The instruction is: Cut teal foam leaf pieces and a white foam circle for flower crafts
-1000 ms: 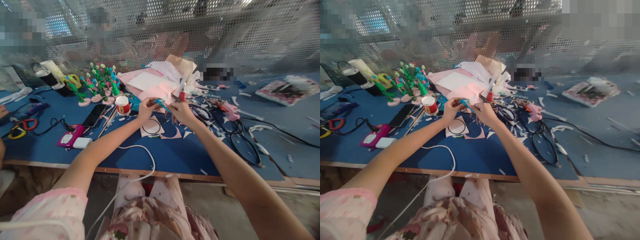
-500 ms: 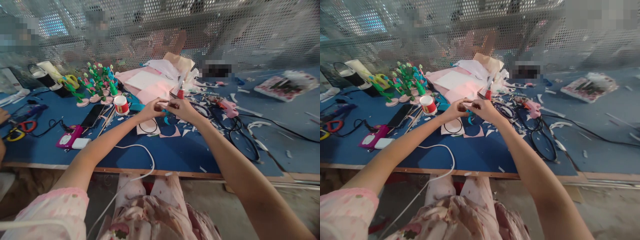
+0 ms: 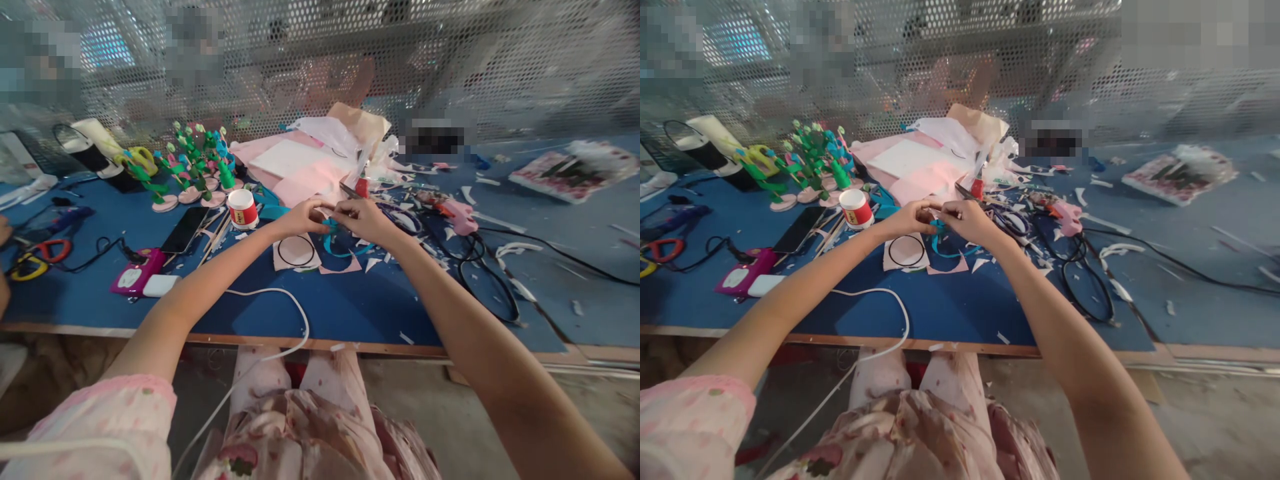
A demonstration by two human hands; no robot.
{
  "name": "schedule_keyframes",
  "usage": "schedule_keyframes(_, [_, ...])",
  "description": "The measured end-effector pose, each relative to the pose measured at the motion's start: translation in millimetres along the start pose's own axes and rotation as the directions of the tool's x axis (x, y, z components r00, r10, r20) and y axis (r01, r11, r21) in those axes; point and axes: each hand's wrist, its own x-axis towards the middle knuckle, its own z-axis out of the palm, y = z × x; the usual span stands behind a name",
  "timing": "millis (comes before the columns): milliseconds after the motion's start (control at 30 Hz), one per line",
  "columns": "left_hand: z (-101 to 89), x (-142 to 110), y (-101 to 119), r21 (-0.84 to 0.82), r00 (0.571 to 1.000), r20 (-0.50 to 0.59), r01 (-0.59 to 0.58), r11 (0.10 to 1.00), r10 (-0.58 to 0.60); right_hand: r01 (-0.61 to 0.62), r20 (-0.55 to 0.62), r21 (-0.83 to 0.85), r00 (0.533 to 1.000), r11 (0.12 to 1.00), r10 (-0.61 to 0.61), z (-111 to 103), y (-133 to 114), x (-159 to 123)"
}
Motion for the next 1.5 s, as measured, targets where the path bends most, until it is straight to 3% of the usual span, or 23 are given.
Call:
schedule_keyframes(233, [5.6,2.3,-3.7,-0.180,0.976,-0.190,0.072,0.981,-0.106,-0.065,-0.278,0.120,0.956,0.991,0.097,7.8,4.4,2.4])
schedule_keyframes(367, [12.6,3.1,-3.7,-0.158,0.961,-0.275,-0.029,0.987,-0.016,-0.095,-0.340,0.218,0.925,0.971,0.167,19.3,2.7,2.5])
schedule_keyframes(567, [11.7,4.4,-6.1,-0.084,0.974,-0.206,-0.117,0.990,0.097,-0.067,-0.438,0.259,0.881,0.964,0.179,24.8,0.3,1.5])
schedule_keyframes(733, [8.2,-0.3,1.9,-0.133,0.985,-0.161,0.042,0.990,-0.063,-0.074,-0.425,0.208,0.891,0.975,0.158,22.8,2.0,1.5])
schedule_keyframes(867, [5.9,-3.9,12.2,-0.141,0.970,-0.030,0.235,0.962,-0.242,-0.070,-0.368,0.229,0.917,0.971,0.152,25.2,4.1,2.6])
schedule_keyframes(1133, [7.2,-5.2,17.1,-0.314,0.957,0.059,0.288,0.905,-0.284,-0.014,-0.386,0.226,0.917,0.974,0.103,24.5,2.1,2.0])
schedule_keyframes(1267, [6.3,-2.7,13.5,-0.270,0.969,-0.031,0.229,0.935,-0.246,-0.025,-0.356,0.368,0.920,0.930,0.165,27.3,-0.1,1.5])
schedule_keyframes(1367, [5.3,-0.7,9.1,-0.238,0.988,-0.110,0.084,0.968,-0.112,-0.070,-0.327,0.478,0.911,0.876,0.251,29.1,-8.1,0.4])
schedule_keyframes(1500, [5.9,1.0,3.7,-0.175,0.994,-0.110,-0.025,0.984,0.005,-0.124,-0.298,0.592,0.885,0.797,0.359,29.1,-21.8,-0.1])
